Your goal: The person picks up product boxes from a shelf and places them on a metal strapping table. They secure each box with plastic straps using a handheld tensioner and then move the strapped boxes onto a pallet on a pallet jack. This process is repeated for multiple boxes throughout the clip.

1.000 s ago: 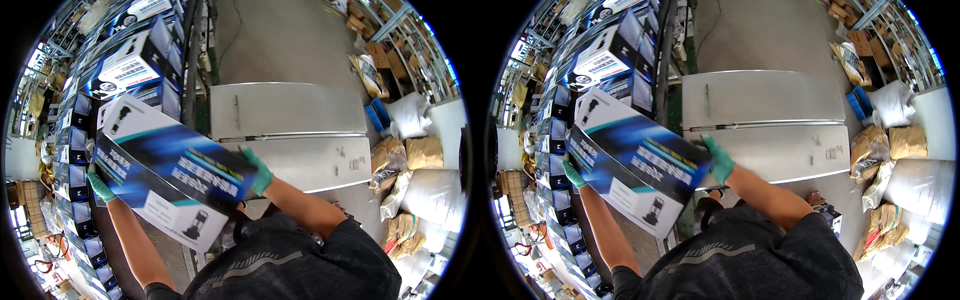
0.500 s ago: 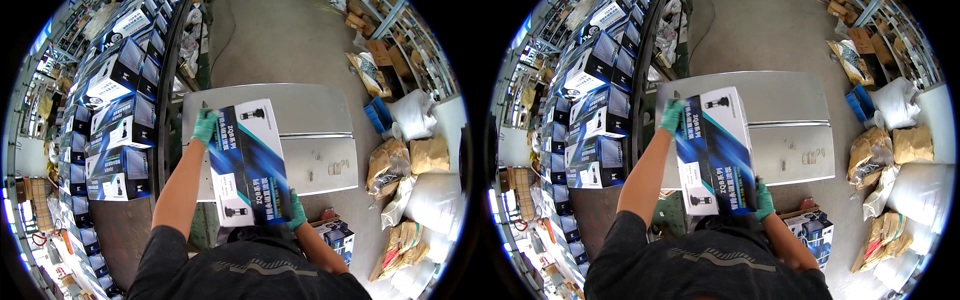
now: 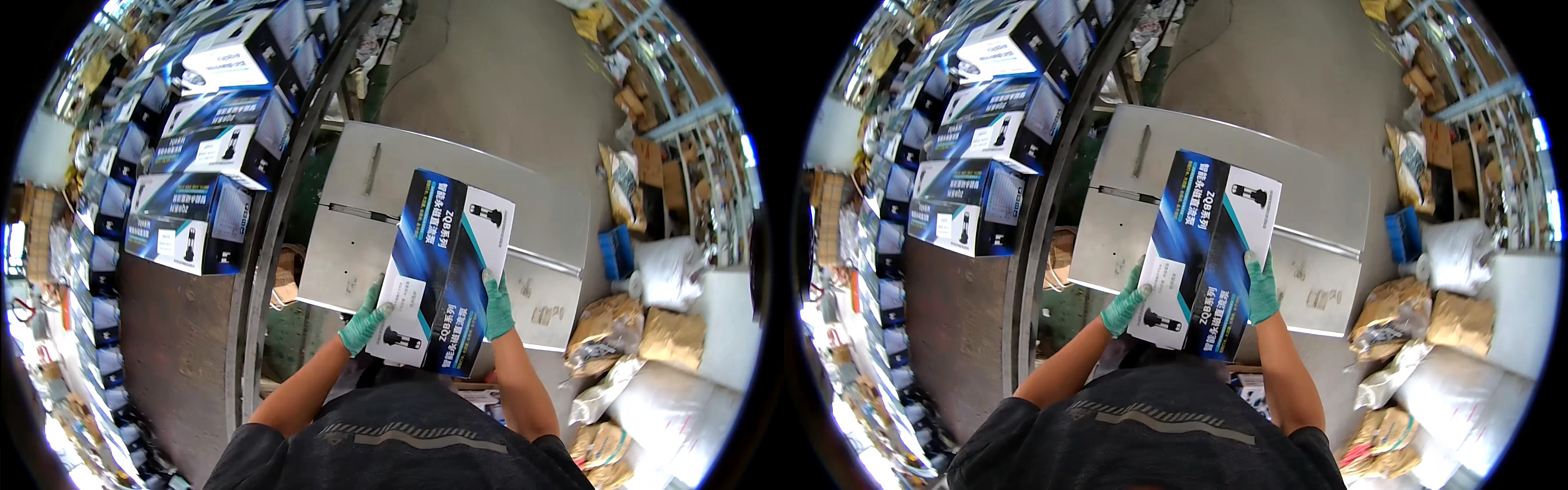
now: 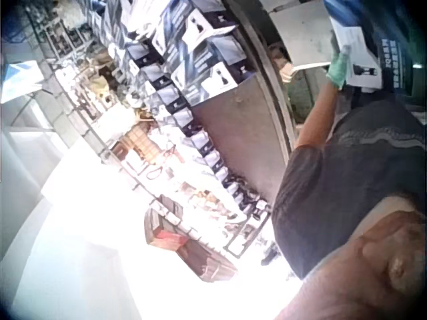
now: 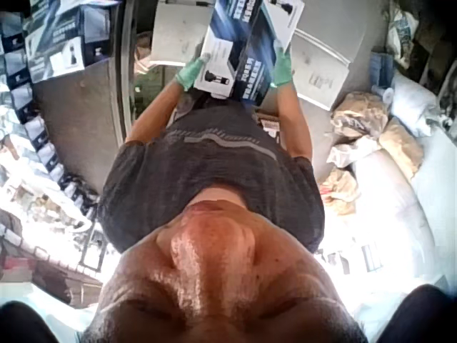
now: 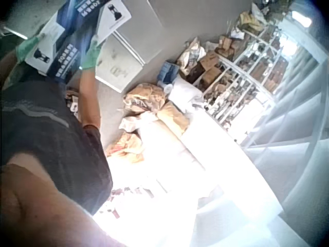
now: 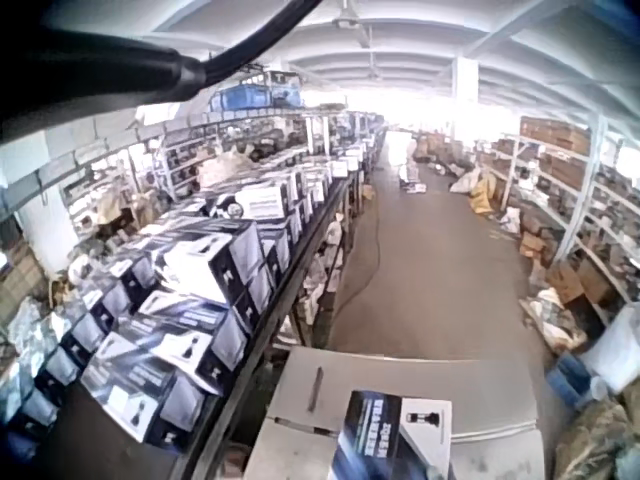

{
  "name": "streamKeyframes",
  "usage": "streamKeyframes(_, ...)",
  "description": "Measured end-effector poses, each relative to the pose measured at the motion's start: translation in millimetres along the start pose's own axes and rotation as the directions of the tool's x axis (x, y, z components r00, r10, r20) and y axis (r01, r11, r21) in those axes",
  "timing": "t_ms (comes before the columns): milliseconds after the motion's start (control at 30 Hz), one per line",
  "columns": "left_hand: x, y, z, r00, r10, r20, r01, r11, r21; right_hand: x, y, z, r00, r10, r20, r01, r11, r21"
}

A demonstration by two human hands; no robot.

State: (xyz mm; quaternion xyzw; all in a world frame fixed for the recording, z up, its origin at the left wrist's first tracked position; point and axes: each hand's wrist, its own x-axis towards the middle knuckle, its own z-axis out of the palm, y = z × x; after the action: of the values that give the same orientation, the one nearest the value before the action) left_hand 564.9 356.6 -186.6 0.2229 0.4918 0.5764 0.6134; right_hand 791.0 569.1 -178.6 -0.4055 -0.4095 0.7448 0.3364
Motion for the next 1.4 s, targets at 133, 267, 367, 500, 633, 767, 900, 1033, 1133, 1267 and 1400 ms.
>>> streamKeyframes(133, -16, 6, -15, 0.998, -0.015, -0.064, 0.014, 1.0, -0.016, 4, -11, 38, 0.989, 0.116, 0.093, -0.121, 0.991, 0.049)
streamKeyframes(267, -27, 30, -49, 0.995, 0.02, -0.095, -0.015, 0.998, 0.055, 11, 7, 75, 0.988, 0.128, 0.086, -0.13, 0.991, 0.019)
streamKeyframes(367, -33, 30, -65, 0.992, 0.029, -0.122, -0.013, 0.991, 0.131, 4, 13, 90, 0.981, 0.166, 0.095, -0.17, 0.985, 0.038)
streamKeyframes(500, -29, 26, -73, 0.991, 0.07, -0.116, -0.031, 0.95, 0.31, 4, 17, 91, 0.986, 0.14, 0.089, -0.14, 0.99, -0.003)
streamKeyframes(633, -35, 52, -51, 0.989, -0.06, -0.132, 0.095, 0.957, 0.274, 3, 25, 52, 0.995, 0.071, 0.075, -0.057, 0.983, -0.173)
streamKeyframes(767, -34, 51, -48, 0.945, 0.251, -0.209, -0.122, 0.865, 0.486, -2, 7, 65, 0.976, 0.207, -0.068, -0.212, 0.975, -0.063)
streamKeyframes(900, -25, 103, 5, 0.85, 0.515, 0.107, -0.168, 0.073, 0.983, 21, 14, -60, 0.964, -0.06, -0.26, -0.092, 0.841, -0.533)
streamKeyframes(1033, -1, 81, 44, 0.904, 0.41, 0.125, -0.068, -0.151, 0.986, 45, -31, -205, 0.763, -0.272, -0.587, -0.329, 0.618, -0.714)
streamKeyframes(1133, 2, 72, 53, 0.866, 0.474, 0.159, -0.026, -0.274, 0.961, 63, -39, -288, 0.544, -0.525, -0.655, -0.495, 0.43, -0.755)
streamKeyframes(1267, 3, 71, 58, 0.875, 0.459, 0.156, 0.005, -0.331, 0.944, 104, -32, -374, 0.59, -0.253, -0.767, -0.588, 0.516, -0.623)
streamKeyframes(1400, 5, 71, 59, 0.873, 0.454, 0.176, -0.012, -0.341, 0.94, 142, -21, -430, 0.81, -0.217, -0.545, -0.457, 0.349, -0.818)
